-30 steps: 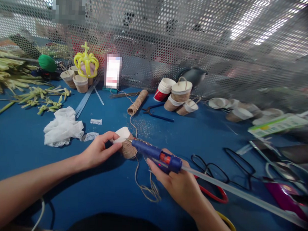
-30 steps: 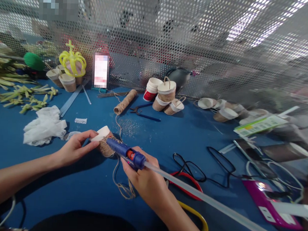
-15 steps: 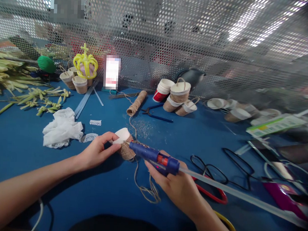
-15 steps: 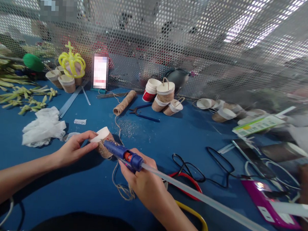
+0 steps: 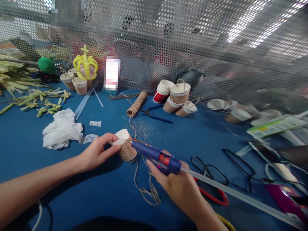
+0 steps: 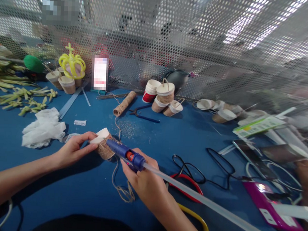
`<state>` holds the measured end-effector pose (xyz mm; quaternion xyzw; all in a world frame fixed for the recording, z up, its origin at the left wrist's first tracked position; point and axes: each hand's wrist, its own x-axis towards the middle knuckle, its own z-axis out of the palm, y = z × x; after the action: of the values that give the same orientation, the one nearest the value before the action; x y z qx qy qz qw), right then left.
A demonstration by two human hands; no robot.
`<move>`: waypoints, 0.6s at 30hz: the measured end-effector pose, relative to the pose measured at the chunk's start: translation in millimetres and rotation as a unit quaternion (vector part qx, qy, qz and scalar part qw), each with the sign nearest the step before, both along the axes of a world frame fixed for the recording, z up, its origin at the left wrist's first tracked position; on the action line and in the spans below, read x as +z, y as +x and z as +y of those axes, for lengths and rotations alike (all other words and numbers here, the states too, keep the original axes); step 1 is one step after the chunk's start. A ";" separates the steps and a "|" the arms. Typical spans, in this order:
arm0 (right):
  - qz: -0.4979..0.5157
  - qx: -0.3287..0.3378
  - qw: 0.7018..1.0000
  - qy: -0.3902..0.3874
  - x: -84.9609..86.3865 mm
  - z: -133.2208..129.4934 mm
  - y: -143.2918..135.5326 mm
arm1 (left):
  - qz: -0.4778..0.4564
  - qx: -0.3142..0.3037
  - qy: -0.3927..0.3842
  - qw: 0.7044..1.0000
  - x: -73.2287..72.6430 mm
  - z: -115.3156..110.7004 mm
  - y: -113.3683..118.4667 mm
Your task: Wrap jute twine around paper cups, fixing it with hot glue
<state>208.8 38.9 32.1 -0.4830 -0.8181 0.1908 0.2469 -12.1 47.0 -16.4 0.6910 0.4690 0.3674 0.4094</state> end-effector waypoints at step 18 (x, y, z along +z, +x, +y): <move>0.018 0.013 0.999 -0.032 -0.4 -3.3 -2.3 | 0.010 0.004 -0.011 1.000 -0.8 -0.2 -0.3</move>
<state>206.5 35.6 31.7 -0.4763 -0.8133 0.2288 0.2435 -12.4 46.8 -17.2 0.6880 0.4799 0.3570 0.4110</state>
